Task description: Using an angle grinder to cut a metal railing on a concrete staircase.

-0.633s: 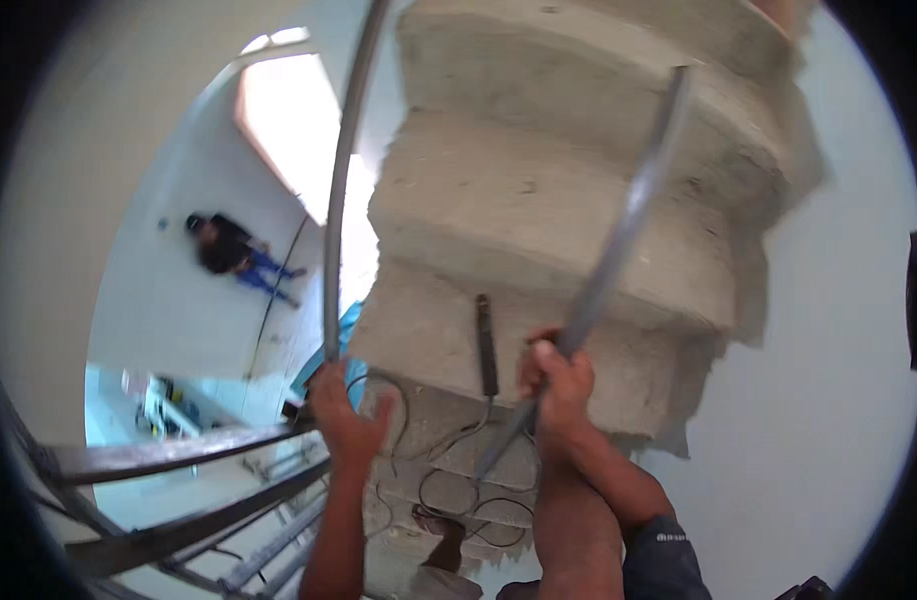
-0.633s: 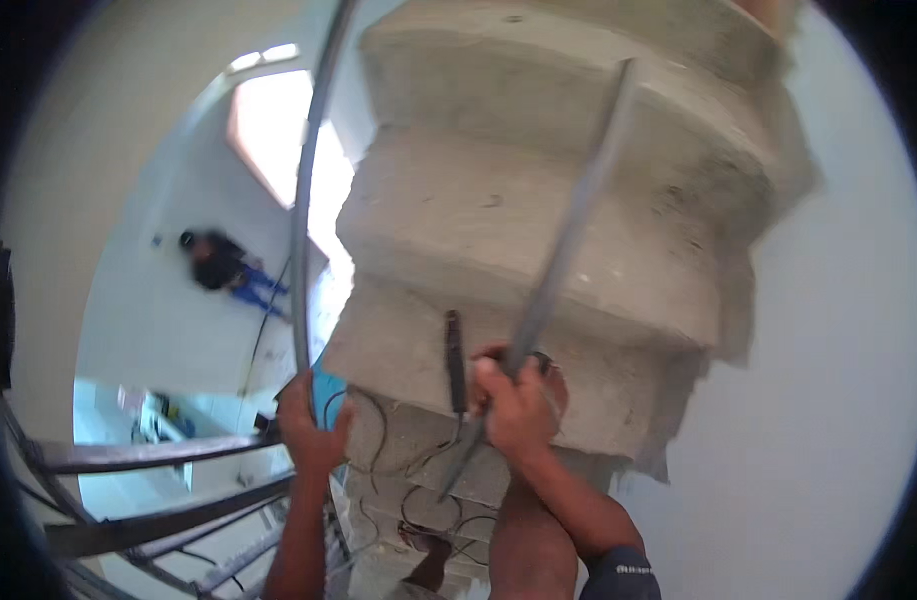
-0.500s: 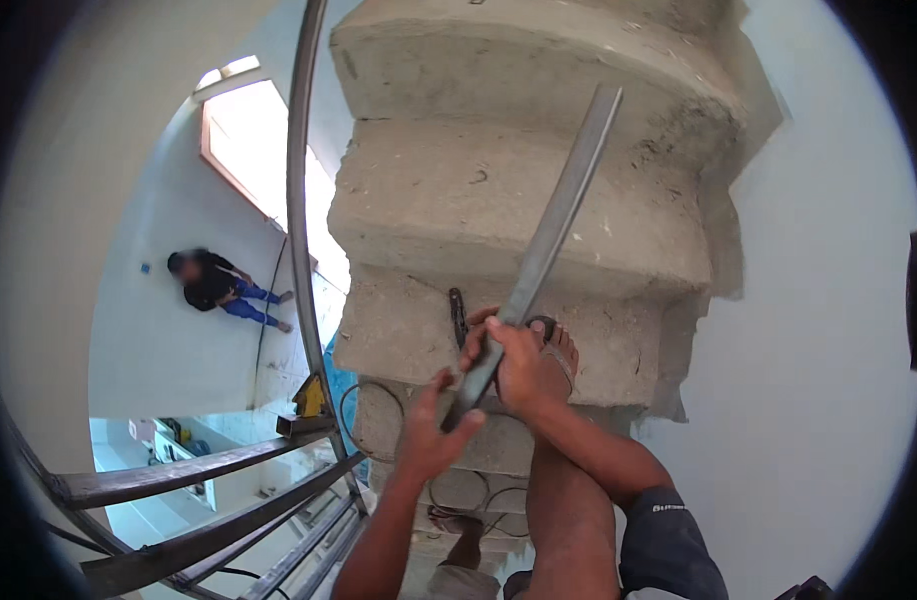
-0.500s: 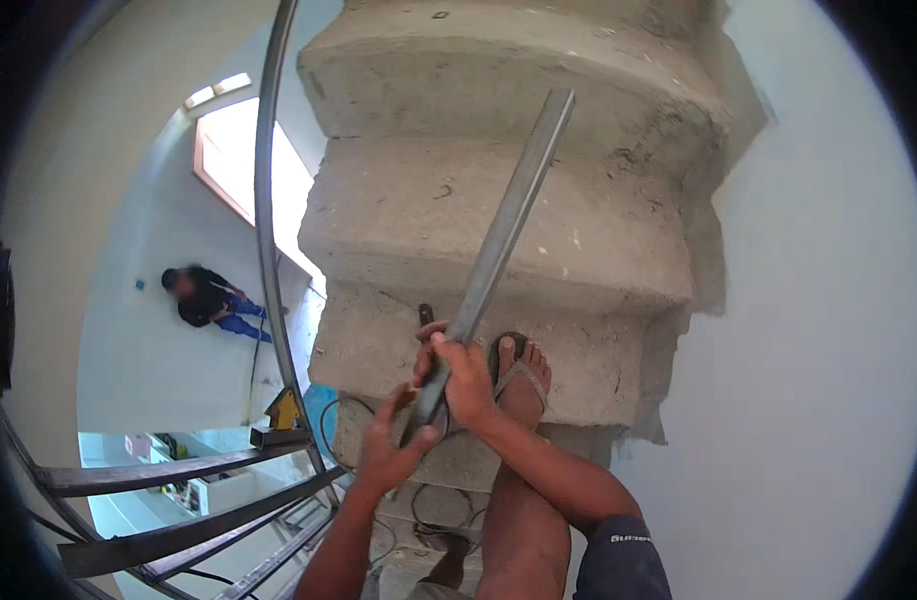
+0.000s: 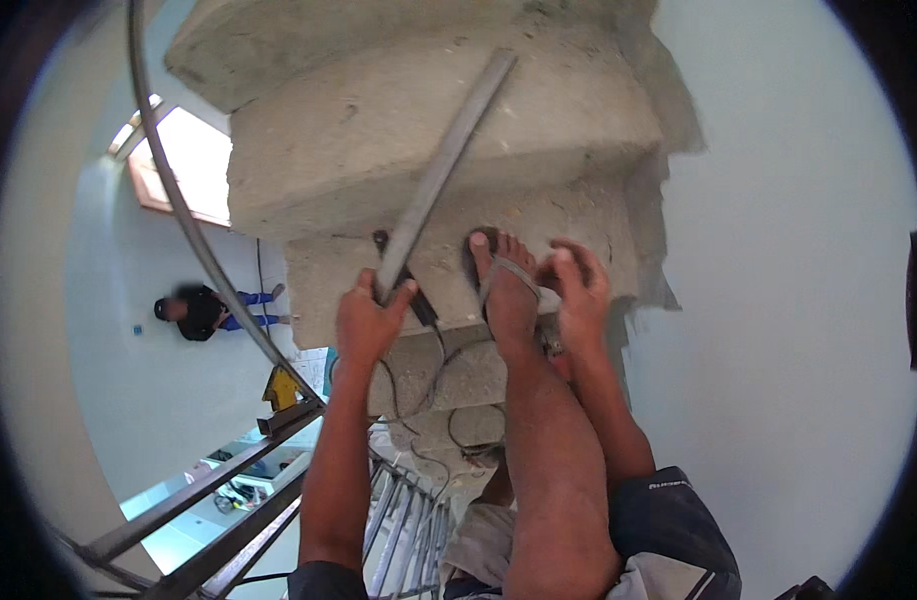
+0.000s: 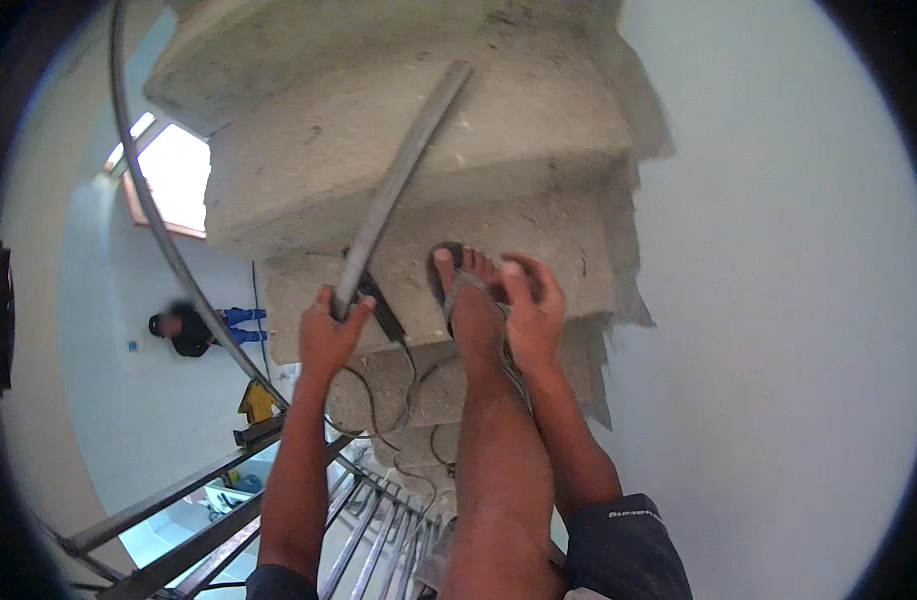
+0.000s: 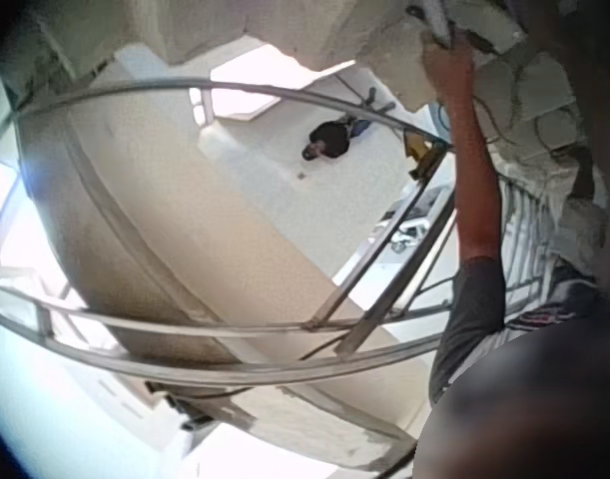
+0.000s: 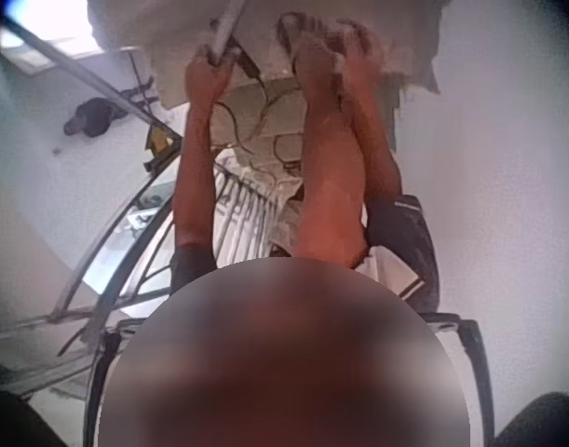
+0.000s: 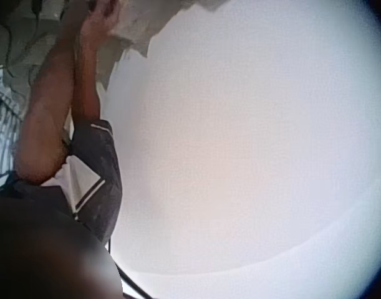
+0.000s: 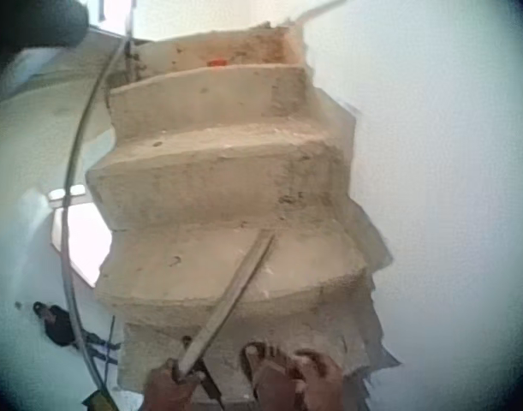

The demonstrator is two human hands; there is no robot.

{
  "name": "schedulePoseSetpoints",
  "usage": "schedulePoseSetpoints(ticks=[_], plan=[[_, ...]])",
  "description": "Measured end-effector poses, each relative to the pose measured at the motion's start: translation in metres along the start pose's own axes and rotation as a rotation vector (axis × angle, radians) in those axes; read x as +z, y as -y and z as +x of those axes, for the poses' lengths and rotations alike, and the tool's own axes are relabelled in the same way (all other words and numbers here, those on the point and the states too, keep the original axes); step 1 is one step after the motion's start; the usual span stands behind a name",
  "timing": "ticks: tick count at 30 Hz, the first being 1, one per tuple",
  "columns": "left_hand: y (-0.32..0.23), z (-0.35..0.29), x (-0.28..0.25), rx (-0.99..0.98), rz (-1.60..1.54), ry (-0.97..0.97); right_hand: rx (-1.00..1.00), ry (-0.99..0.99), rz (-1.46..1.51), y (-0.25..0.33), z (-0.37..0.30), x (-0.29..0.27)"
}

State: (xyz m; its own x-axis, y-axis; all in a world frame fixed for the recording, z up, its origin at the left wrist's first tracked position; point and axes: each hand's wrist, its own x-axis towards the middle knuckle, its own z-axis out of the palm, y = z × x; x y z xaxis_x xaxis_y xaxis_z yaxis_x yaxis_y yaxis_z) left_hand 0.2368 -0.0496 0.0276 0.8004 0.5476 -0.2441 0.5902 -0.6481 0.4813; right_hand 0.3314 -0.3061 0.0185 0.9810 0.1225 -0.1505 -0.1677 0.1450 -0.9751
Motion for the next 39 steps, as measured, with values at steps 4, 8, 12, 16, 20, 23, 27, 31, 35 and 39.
schedulePoseSetpoints(ticks=[4, 8, 12, 16, 20, 23, 27, 31, 35, 39], plan=[[0.020, 0.013, -0.012, 0.153, -0.145, -0.053, 0.134, -0.303, -0.100, -0.036, -0.081, -0.071], [0.022, -0.013, 0.019, 0.248, -0.277, -0.010, 0.282, -0.269, -0.249, -0.140, -0.181, -0.154], [0.028, -0.069, 0.034, 0.127, -0.458, 0.205, 0.379, -0.268, -0.500, -0.195, -0.245, -0.180], [0.025, -0.128, 0.058, 0.081, -0.609, 0.226, 0.335, -0.271, -1.067, -0.263, -0.259, -0.231], [0.029, -0.176, 0.048, 0.008, -0.649, 0.274, 0.508, -0.271, -0.819, -0.294, -0.254, -0.252], [0.048, -0.201, 0.035, -0.030, -0.599, 0.176, 0.488, -0.231, -0.812, -0.257, -0.248, -0.213], [0.075, -0.246, 0.039, -0.050, -0.562, 0.131, 0.336, -0.279, -0.788, -0.234, -0.208, -0.215], [0.107, -0.296, 0.053, -0.095, -0.572, 0.114, -0.062, -0.272, -1.348, -0.269, -0.147, -0.223], [0.114, -0.326, 0.039, -0.225, -0.590, 0.183, 0.026, -0.251, -1.119, -0.279, -0.155, -0.190], [0.100, -0.337, 0.030, -0.202, -0.675, 0.199, 0.282, -0.166, -0.991, -0.254, -0.152, -0.203]])
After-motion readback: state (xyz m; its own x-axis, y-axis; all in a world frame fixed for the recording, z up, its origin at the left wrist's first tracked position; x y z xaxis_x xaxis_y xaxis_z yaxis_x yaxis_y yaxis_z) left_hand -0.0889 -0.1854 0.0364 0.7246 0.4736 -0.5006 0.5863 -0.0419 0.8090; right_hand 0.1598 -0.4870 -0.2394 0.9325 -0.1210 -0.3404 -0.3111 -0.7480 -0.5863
